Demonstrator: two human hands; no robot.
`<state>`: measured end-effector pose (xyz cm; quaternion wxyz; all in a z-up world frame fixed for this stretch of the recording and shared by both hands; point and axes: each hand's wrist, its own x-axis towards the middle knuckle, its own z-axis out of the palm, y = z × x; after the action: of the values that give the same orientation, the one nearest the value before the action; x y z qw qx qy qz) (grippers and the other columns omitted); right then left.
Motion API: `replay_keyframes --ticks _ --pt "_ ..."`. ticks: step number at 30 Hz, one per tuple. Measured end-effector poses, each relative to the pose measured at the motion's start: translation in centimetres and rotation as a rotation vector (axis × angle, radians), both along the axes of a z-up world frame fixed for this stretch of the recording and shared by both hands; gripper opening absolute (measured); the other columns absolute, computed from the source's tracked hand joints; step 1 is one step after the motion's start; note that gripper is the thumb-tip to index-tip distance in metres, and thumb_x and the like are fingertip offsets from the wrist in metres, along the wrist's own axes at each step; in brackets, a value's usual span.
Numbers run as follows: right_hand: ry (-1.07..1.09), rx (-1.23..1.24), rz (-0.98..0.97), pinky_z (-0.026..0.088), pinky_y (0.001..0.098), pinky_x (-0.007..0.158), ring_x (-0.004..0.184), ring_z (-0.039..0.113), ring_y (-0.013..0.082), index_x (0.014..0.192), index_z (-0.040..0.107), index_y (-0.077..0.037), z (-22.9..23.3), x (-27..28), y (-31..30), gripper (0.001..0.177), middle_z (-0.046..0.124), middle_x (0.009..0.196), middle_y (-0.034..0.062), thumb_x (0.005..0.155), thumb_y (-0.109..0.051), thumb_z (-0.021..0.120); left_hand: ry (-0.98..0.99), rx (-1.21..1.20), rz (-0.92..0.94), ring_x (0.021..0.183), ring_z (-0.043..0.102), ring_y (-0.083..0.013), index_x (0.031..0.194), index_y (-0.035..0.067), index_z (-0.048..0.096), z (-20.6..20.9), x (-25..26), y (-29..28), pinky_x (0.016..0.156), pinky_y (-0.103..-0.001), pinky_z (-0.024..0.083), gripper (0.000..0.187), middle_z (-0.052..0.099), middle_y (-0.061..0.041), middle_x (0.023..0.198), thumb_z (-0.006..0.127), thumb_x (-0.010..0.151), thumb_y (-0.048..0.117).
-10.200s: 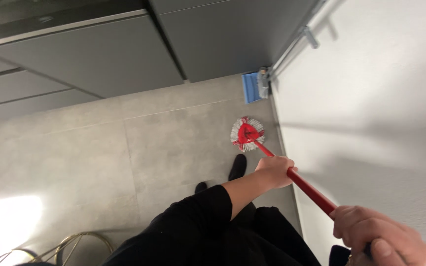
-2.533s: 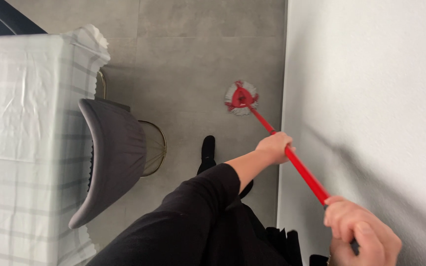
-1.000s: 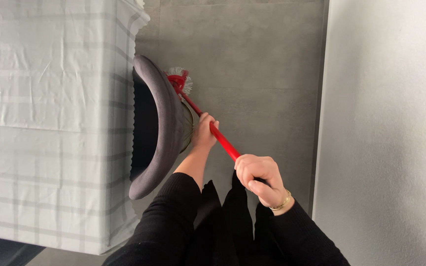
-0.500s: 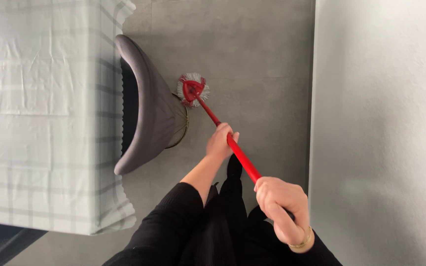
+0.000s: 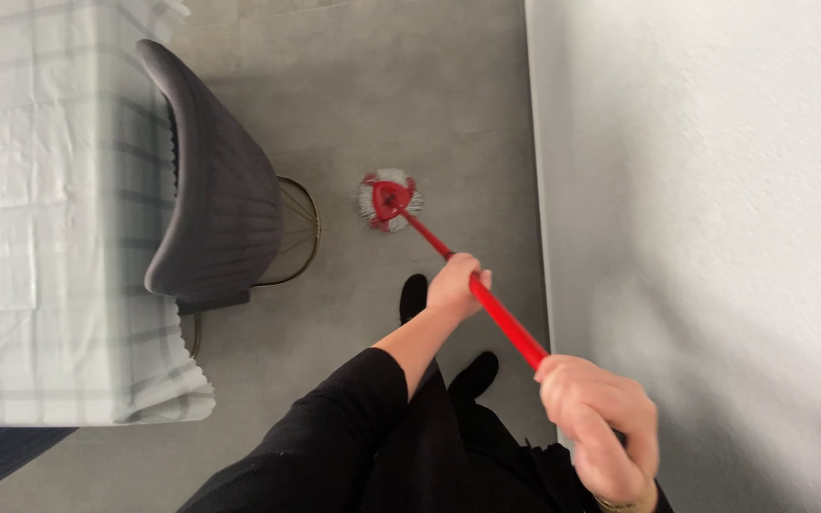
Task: The person mops the tiled floor with a red spin mop, moving around a dining table and chairs. They briefly reposition a chair to clean underneath it, then continue mopping along the base of cabinets and walls before placing the mop into a red wringer bucket.
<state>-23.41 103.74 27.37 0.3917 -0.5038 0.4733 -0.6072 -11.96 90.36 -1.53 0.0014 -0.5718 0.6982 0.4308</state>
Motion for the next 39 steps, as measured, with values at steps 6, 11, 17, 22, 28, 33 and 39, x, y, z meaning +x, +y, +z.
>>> replay_keyframes --ticks 6,11,17,22,28,33,39 --pt "0.142 0.011 -0.363 0.044 0.0391 0.062 0.047 0.027 0.0210 0.052 0.021 -0.007 1.2 -2.5 5.6 0.027 0.026 0.048 0.0095 0.075 0.006 0.029 0.045 0.096 -0.263 0.098 0.067 -0.0323 0.088 0.010 0.062 1.5 -9.4 3.9 0.081 -0.051 0.054 0.032 0.058 -0.008 0.114 0.050 0.099 0.037" --pt "0.140 0.073 -0.509 0.038 0.0399 0.063 0.046 0.024 0.0220 0.053 0.020 -0.007 0.3 -3.9 9.8 0.027 0.022 0.049 0.0096 0.078 0.001 0.026 0.018 0.213 -0.452 0.089 0.065 -0.0247 0.093 0.012 0.064 4.2 -13.8 6.3 0.076 -0.042 0.055 0.029 0.059 -0.004 0.114 0.045 0.100 0.033" --pt "0.222 0.099 -0.425 0.047 0.0409 0.075 0.047 0.036 0.0189 0.057 0.027 -0.012 0.3 -6.2 16.0 0.041 0.030 0.052 0.0058 0.098 -0.015 0.030 0.023 0.177 -0.623 0.095 0.071 -0.0315 0.095 0.008 0.070 5.7 -14.8 11.0 0.077 -0.047 0.058 0.037 0.065 -0.011 0.115 0.047 0.099 0.037" --pt "0.236 0.060 0.059 0.061 0.0369 0.083 0.051 0.061 0.0118 0.059 0.047 -0.017 -2.0 -11.9 20.5 0.045 0.054 0.053 -0.0014 0.102 -0.028 0.042 -0.032 0.298 -0.605 0.087 0.063 -0.0263 0.101 0.012 0.068 9.8 -13.4 14.1 0.071 -0.042 0.054 0.043 0.058 -0.004 0.118 0.038 0.099 0.044" --pt "0.304 0.124 0.127 0.062 0.0323 0.073 0.047 0.053 0.0112 0.059 0.048 -0.017 3.2 -7.7 16.0 0.037 0.052 0.053 -0.0022 0.095 -0.017 0.042 -0.006 0.193 -0.507 0.084 0.065 -0.0278 0.100 0.014 0.065 8.8 -9.4 13.8 0.068 -0.045 0.053 0.045 0.062 -0.004 0.109 0.036 0.103 0.050" --pt "0.181 0.054 0.013 0.044 0.0318 0.053 0.040 0.035 0.0140 0.053 0.033 -0.016 4.4 -1.2 12.1 0.040 0.035 0.045 0.0006 0.091 -0.024 0.042 -0.040 0.201 -0.377 0.080 0.066 -0.0280 0.098 0.017 0.065 9.5 -3.2 12.4 0.068 -0.043 0.053 0.042 0.061 -0.002 0.109 0.035 0.102 0.047" --pt "-0.007 0.043 0.095 0.029 0.0335 0.052 0.043 0.024 0.0164 0.053 0.028 -0.014 5.0 6.1 8.6 0.024 0.029 0.045 0.0028 0.074 -0.015 0.038 -0.033 0.129 -0.150 0.084 0.068 -0.0357 0.093 0.014 0.062 7.4 6.7 12.0 0.073 -0.049 0.053 0.038 0.064 -0.005 0.112 0.040 0.101 0.044"
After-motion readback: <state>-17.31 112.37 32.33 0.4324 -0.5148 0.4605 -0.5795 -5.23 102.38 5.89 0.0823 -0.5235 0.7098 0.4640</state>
